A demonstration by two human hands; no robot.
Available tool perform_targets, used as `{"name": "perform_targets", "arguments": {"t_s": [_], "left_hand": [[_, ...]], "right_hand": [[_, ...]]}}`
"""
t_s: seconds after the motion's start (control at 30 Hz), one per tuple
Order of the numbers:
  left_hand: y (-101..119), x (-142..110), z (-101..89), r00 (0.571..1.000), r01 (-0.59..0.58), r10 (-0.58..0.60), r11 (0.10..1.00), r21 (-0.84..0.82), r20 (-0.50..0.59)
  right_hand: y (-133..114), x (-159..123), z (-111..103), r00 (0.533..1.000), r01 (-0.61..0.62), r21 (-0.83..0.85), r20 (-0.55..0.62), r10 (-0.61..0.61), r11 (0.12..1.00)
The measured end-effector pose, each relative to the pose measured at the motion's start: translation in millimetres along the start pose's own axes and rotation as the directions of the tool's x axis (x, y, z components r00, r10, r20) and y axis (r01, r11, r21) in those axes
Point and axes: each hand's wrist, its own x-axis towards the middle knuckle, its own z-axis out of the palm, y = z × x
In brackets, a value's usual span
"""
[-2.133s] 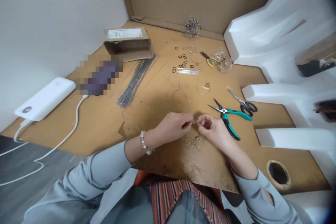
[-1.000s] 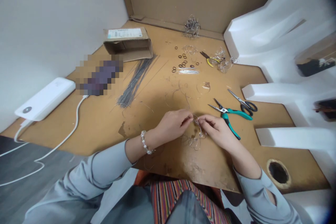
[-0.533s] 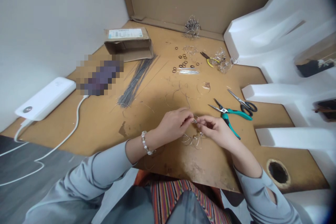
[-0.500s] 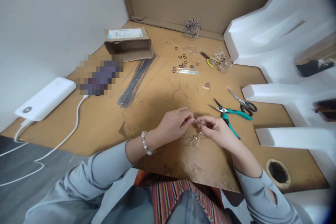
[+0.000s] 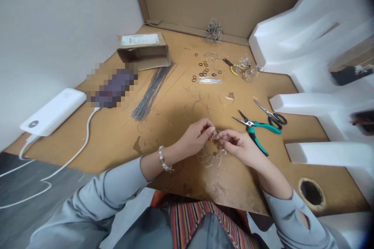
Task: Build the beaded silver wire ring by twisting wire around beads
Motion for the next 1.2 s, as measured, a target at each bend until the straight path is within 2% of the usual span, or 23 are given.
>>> {"name": "perform_targets", "arguments": {"t_s": [0.23, 0.33, 0.4, 0.47, 0.53, 0.57, 0.63, 0.7, 0.83, 1.0, 1.13, 1.2], "left_hand": [[1, 1, 1.3, 0.998, 0.060, -0.062, 0.993, -0.098, -0.020], [4, -1, -0.6, 0.999, 0.017, -0.019, 0.999, -0.049, -0.040], [6, -2, -2.0, 0.998, -0.020, 0.020, 1.000, -0.006, -0.057], [9, -4, -3.3, 0.996, -0.049, 0.050, 0.999, 0.020, -0.068], [11, -6, -4.1, 0.995, -0.063, 0.066, 0.997, 0.043, -0.069], [12, -7, -4.3, 0.995, -0.070, 0.074, 0.996, 0.055, -0.067], [14, -8, -4.1, 0.994, -0.083, 0.087, 0.994, 0.069, -0.062], [14, -10, -3.7, 0.993, -0.093, 0.097, 0.994, 0.061, -0.063], [14, -11, -3.8, 0.991, -0.101, 0.102, 0.995, 0.019, -0.085], [15, -11, -5.3, 0.990, -0.104, 0.102, 0.995, -0.013, -0.101], [14, -11, -5.1, 0.991, -0.103, 0.099, 0.994, -0.034, -0.093], [13, -11, -4.8, 0.991, -0.102, 0.099, 0.994, -0.038, -0.092]], "right_hand": [[-1, 1, 7, 1.000, 0.012, -0.059, -0.007, -0.012, 0.998], [-1, -6, 2, 0.998, 0.040, -0.162, -0.048, -0.048, 0.986], [0, -15, -8, 0.989, 0.056, -0.295, -0.117, -0.095, 0.954], [2, -27, -24, 0.962, 0.008, -0.516, -0.230, -0.147, 0.857], [6, -38, -40, 0.913, -0.096, -0.753, -0.327, -0.244, 0.651], [9, -43, -47, 0.910, -0.139, -0.827, -0.324, -0.260, 0.545], [15, -50, -54, 0.934, -0.193, -0.900, -0.291, -0.207, 0.391], [20, -53, -55, 0.950, -0.247, -0.925, -0.290, -0.118, 0.289], [24, -53, -48, 0.946, -0.318, -0.935, -0.324, -0.014, 0.159], [18, -54, -46, 0.944, -0.330, -0.944, -0.330, -0.027, 0.016], [14, -56, -56, 0.955, -0.271, -0.962, -0.269, -0.128, -0.006], [16, -55, -62, 0.963, -0.232, -0.973, -0.229, -0.141, -0.004]]}}
